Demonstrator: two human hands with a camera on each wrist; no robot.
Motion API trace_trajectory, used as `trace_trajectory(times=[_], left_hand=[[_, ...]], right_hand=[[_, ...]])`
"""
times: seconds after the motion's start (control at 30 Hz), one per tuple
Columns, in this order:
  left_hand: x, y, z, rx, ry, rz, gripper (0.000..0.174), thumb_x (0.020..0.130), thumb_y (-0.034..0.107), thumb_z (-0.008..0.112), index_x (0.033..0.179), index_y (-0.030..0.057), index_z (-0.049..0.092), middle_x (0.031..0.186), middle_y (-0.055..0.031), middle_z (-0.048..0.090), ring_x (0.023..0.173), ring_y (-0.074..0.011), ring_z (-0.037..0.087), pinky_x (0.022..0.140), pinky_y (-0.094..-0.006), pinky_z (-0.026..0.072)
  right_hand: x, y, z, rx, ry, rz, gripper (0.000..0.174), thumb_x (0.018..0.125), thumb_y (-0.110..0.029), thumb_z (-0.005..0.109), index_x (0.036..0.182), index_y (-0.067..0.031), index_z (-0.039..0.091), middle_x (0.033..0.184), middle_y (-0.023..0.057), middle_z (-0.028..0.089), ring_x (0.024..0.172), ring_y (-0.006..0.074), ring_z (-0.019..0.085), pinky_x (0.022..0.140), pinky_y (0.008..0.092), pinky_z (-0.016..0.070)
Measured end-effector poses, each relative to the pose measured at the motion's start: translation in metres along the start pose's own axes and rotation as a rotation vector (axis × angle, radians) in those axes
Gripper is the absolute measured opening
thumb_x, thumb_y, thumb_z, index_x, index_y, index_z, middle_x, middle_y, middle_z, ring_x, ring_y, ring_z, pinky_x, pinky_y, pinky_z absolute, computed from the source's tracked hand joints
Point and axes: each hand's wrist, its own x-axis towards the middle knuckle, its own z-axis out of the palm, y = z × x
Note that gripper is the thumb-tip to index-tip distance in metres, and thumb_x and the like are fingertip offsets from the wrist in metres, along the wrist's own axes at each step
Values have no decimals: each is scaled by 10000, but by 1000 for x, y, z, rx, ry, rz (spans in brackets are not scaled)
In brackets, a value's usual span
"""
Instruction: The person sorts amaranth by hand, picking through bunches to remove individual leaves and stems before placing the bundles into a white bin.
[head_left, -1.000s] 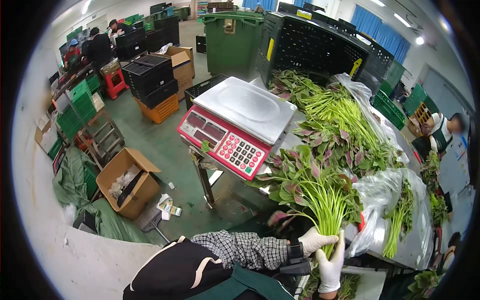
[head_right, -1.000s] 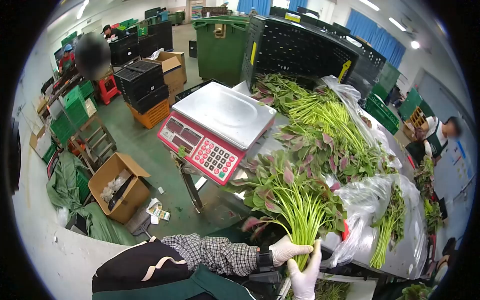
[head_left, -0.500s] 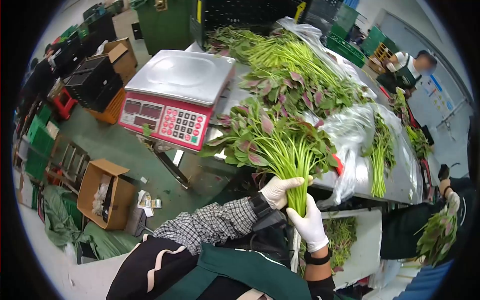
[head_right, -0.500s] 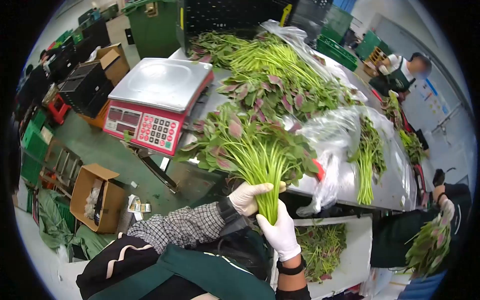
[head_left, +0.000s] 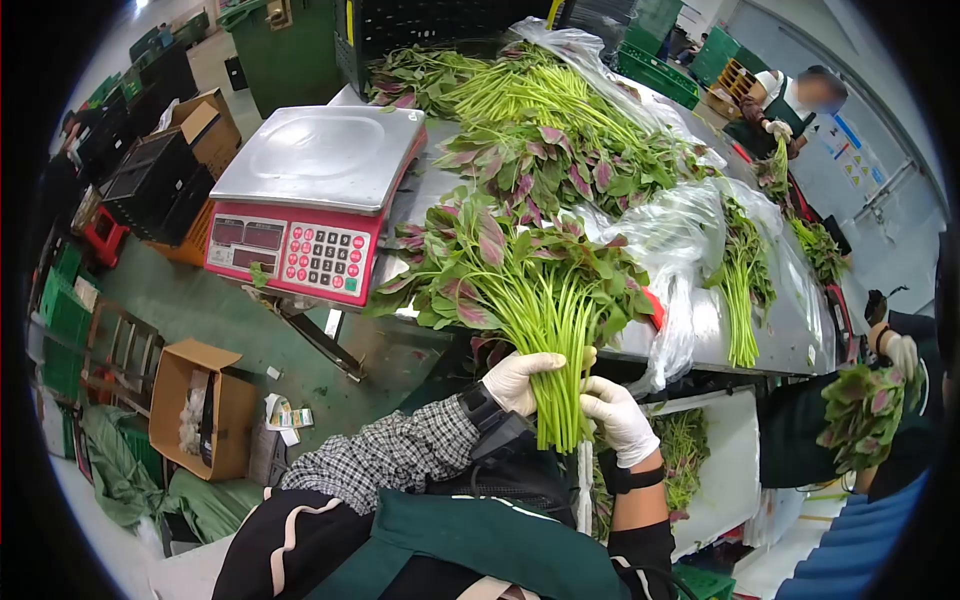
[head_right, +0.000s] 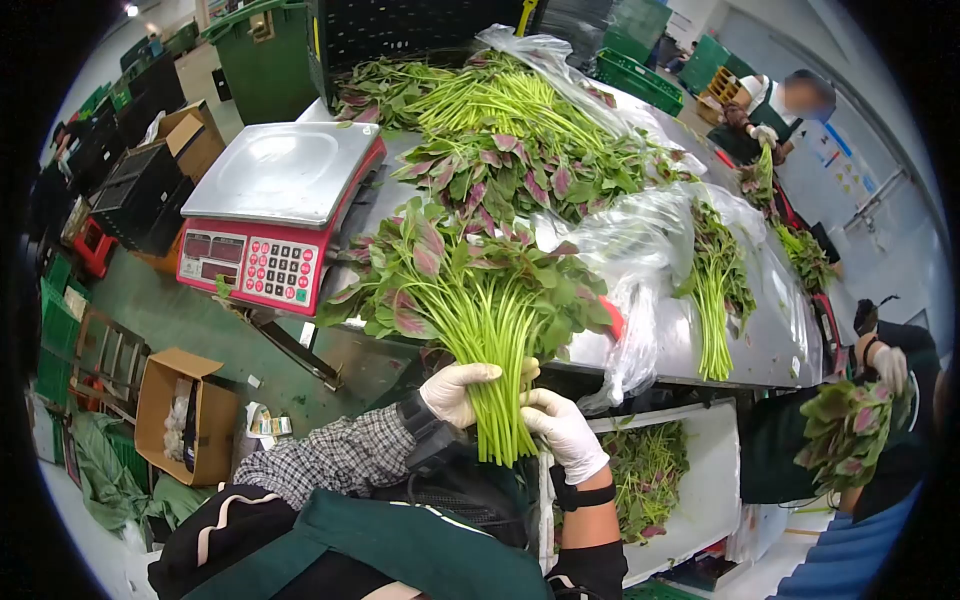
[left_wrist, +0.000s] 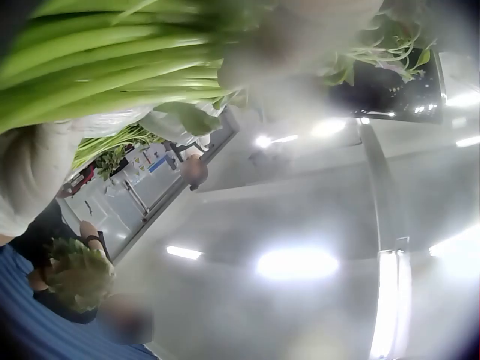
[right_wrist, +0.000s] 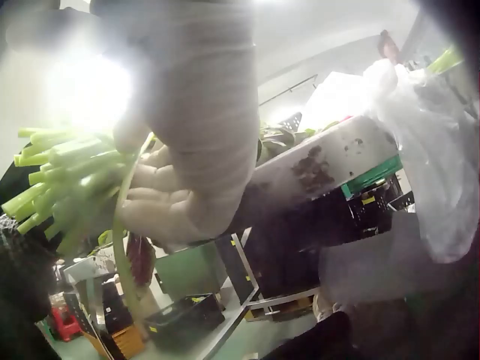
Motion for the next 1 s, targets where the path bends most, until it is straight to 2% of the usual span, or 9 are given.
trace_trajectory(times=[0.1, 0.23, 0.5, 0.7, 0.73, 0.77, 0.83, 0.87, 1.0], left_hand=[[-1, 1, 2, 7, -10, -5, 500, 789, 64, 608, 1250, -30, 439, 1221, -169, 534, 1159, -290, 498, 993, -435, 411], [0, 0, 0, 57, -9, -5, 517, 793, 63, 603, 1268, -30, 420, 1249, -174, 510, 1156, -287, 500, 990, -432, 411], [5, 2, 2, 134, -16, -181, 381, 844, 59, 572, 1212, -1, 490, 1228, -166, 534, 1083, -271, 548, 947, -432, 438], [6, -4, -9, 38, -33, -20, 173, 863, 61, 553, 1031, 22, 563, 1130, -145, 596, 1063, -299, 566, 955, -466, 433], [4, -1, -3, 42, -33, -47, 153, 874, 74, 547, 1024, 46, 560, 1014, -108, 627, 1017, -280, 585, 949, -470, 435], [5, 1, -2, 55, -32, -54, 152, 875, 82, 543, 1024, 55, 561, 980, -97, 631, 995, -273, 592, 950, -480, 433], [3, 2, -2, 61, -17, -60, 151, 877, 96, 535, 1024, 71, 562, 911, -76, 640, 950, -260, 605, 951, -499, 429], [2, 0, 6, 86, 55, -45, 151, 877, 108, 545, 1026, 80, 544, 861, -57, 627, 883, -233, 610, 930, -475, 447], [12, -11, 5, 125, 70, 56, 161, 869, 108, 564, 1027, 83, 549, 875, -57, 631, 863, -223, 610, 898, -421, 465]], right_hand=[[3, 3, -5, -22, 104, -101, 127, 862, -93, 584, 960, -13, 590, 815, 9, 593, 684, 56, 528, 624, 183, 425], [2, -10, 15, -242, 269, -133, 138, 878, -101, 557, 957, -10, 624, 754, -16, 590, 608, 24, 488, 529, 162, 385], [14, -4, 22, -1039, 338, -516, 147, 812, -139, 544, 885, -36, 619, 840, 210, 610, 786, 372, 593, 682, 403, 490], [-23, -30, 0, -847, 368, -604, 226, 833, -224, 514, 863, -24, 614, 837, 199, 622, 768, 339, 615, 730, 400, 493], [-42, -40, -17, -771, 694, -511, 178, 830, -192, 540, 853, -28, 606, 801, 151, 633, 724, 278, 623, 706, 339, 500], [-48, -36, -53, -272, 817, -846, 225, 888, -183, 508, 1035, -19, 554, 761, 55, 598, 628, 117, 567, 541, 259, 473], [-106, -70, -90, 425, 846, -1062, 278, 930, -204, 463, 1138, -23, 502, 883, 53, 592, 705, 104, 563, 602, 234, 471], [-117, -74, -82, 257, 1048, -1107, 332, 910, -205, 510, 1181, -16, 478, 957, 71, 587, 775, 122, 580, 675, 239, 476], [-84, -56, -19, -457, 603, -655, 602, 760, -217, 695, 1238, 17, 415, 1102, 136, 520, 1000, 233, 529, 876, 339, 435]])
